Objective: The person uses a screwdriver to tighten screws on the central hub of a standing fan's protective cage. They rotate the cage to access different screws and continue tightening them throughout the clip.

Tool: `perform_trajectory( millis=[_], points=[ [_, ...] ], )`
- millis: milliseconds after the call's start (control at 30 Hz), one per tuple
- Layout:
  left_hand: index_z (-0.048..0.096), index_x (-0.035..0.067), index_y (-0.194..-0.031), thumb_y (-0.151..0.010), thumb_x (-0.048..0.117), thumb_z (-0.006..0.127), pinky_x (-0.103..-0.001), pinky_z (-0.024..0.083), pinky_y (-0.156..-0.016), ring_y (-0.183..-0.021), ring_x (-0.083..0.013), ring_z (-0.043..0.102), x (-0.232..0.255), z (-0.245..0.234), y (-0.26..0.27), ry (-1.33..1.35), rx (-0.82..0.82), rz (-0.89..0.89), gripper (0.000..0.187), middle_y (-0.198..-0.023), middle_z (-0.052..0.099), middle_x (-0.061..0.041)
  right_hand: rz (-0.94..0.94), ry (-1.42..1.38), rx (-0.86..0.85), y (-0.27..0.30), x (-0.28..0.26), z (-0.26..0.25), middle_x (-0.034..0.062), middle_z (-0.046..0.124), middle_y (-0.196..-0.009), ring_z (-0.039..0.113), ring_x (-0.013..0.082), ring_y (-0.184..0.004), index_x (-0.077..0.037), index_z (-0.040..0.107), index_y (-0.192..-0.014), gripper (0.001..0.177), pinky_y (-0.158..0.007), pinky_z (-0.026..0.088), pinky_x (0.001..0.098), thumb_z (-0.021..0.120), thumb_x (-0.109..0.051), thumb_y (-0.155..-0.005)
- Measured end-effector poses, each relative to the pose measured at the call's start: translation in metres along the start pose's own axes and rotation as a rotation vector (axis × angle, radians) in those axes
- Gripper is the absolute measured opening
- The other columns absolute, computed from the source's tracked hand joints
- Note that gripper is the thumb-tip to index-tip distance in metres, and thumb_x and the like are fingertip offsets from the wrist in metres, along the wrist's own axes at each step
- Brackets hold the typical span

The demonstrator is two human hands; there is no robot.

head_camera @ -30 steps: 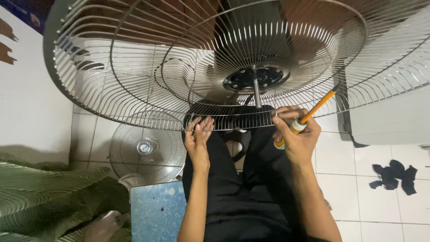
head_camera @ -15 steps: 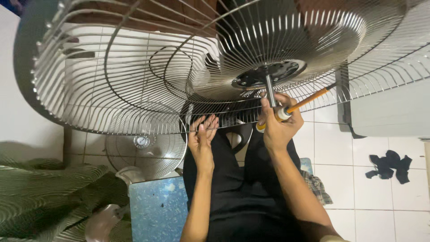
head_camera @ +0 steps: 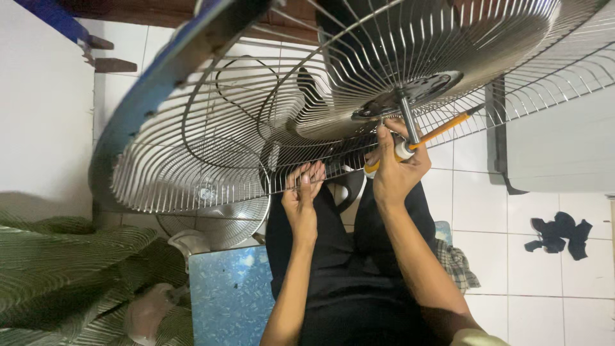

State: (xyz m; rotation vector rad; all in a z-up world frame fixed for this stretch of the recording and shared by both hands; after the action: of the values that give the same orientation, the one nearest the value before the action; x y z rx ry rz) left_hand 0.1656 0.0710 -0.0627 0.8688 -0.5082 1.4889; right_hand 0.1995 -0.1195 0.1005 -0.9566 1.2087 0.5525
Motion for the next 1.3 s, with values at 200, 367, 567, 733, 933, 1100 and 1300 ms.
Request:
perform_trajectory(
  millis=[200, 367, 567, 733, 933, 1100, 1300],
  points=[
    [0.048, -0.008, -0.135, -0.109, 0.021, 0.049, -0.047, 0.052, -0.112, -0.128, -0.0344, 0.064, 0.002, 0.006, 0.004, -0.016, 0.009, 0.015, 0.039, -0.137, 0.062, -0.027, 0.140, 0.046, -0.032, -0.008, -0.004, -0.001, 0.0084, 0.065, -0.084, 0.059, 0.0082, -0.054, 0.004, 0.072, -0.113, 0.016, -0.049, 0.044, 0.0198, 0.078, -0.004, -0.099],
    [0.048, -0.008, -0.136, -0.108, 0.020, 0.050, -0.045, 0.052, -0.112, -0.129, -0.0330, 0.063, 0.002, 0.008, 0.010, -0.031, -0.009, 0.012, 0.040, -0.138, 0.062, -0.026, 0.113, 0.114, -0.070, -0.013, -0.015, 0.002, 0.0046, 0.068, -0.087, 0.060, 0.0070, -0.055, 0.002, 0.074, -0.109, 0.014, -0.049, 0.044, 0.0188, 0.078, -0.007, -0.098],
    [0.048, -0.009, -0.136, -0.107, 0.019, 0.052, -0.044, 0.053, -0.111, -0.128, -0.0325, 0.064, 0.004, 0.011, 0.013, -0.031, -0.010, -0.002, 0.040, -0.136, 0.064, -0.025, 0.153, 0.169, -0.092, -0.020, -0.018, -0.001, 0.0079, 0.069, -0.094, 0.059, 0.0074, -0.056, 0.003, 0.074, -0.109, 0.016, -0.049, 0.042, 0.0187, 0.080, -0.007, -0.098],
    [0.049, -0.008, -0.137, -0.108, 0.020, 0.052, -0.045, 0.053, -0.112, -0.129, -0.0328, 0.064, 0.005, 0.013, 0.012, -0.048, -0.030, 0.009, 0.040, -0.137, 0.063, -0.026, 0.046, 0.174, -0.106, -0.027, -0.031, -0.002, 0.0068, 0.065, -0.112, 0.058, 0.0068, -0.056, 0.003, 0.075, -0.104, 0.015, -0.046, 0.042, 0.0187, 0.081, -0.005, -0.094],
    [0.044, -0.009, -0.147, -0.103, 0.014, 0.059, -0.046, 0.035, -0.124, -0.145, -0.0351, 0.049, 0.012, 0.003, 0.010, -0.093, -0.433, -0.037, 0.052, -0.150, 0.053, -0.029, 0.074, 0.062, -0.107, -0.033, -0.019, -0.002, 0.0067, 0.067, -0.102, 0.059, 0.0076, -0.056, 0.004, 0.073, -0.105, 0.014, -0.047, 0.044, 0.0192, 0.080, -0.003, -0.095],
    [0.044, -0.008, -0.147, -0.104, 0.015, 0.059, -0.045, 0.036, -0.122, -0.143, -0.0344, 0.050, 0.037, -0.082, -0.014, -0.224, -0.510, -0.186, 0.051, -0.149, 0.053, -0.028, 0.065, 0.101, -0.148, -0.036, -0.012, -0.002, 0.0045, 0.069, -0.094, 0.059, 0.0075, -0.056, 0.003, 0.071, -0.105, 0.011, -0.047, 0.045, 0.0195, 0.077, -0.002, -0.097],
    [0.045, -0.008, -0.146, -0.104, 0.016, 0.059, -0.044, 0.038, -0.120, -0.141, -0.0334, 0.051, 0.051, -0.144, -0.041, -0.437, -0.201, -0.198, 0.050, -0.148, 0.054, -0.027, 0.092, 0.018, -0.188, -0.039, 0.006, -0.008, 0.0062, 0.069, -0.086, 0.062, 0.0096, -0.062, 0.003, 0.070, -0.108, 0.013, -0.054, 0.050, 0.0213, 0.078, -0.005, -0.102]
  ],
)
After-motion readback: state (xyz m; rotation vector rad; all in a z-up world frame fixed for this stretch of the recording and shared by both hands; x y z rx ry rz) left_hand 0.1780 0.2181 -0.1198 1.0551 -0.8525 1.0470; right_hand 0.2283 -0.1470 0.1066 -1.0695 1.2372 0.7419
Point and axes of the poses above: each hand's wrist, its own y-axis away from the middle knuckle, its own z-axis out of the palm, x = y × z, the point moved 10 cm from there along -y, towards the middle knuckle
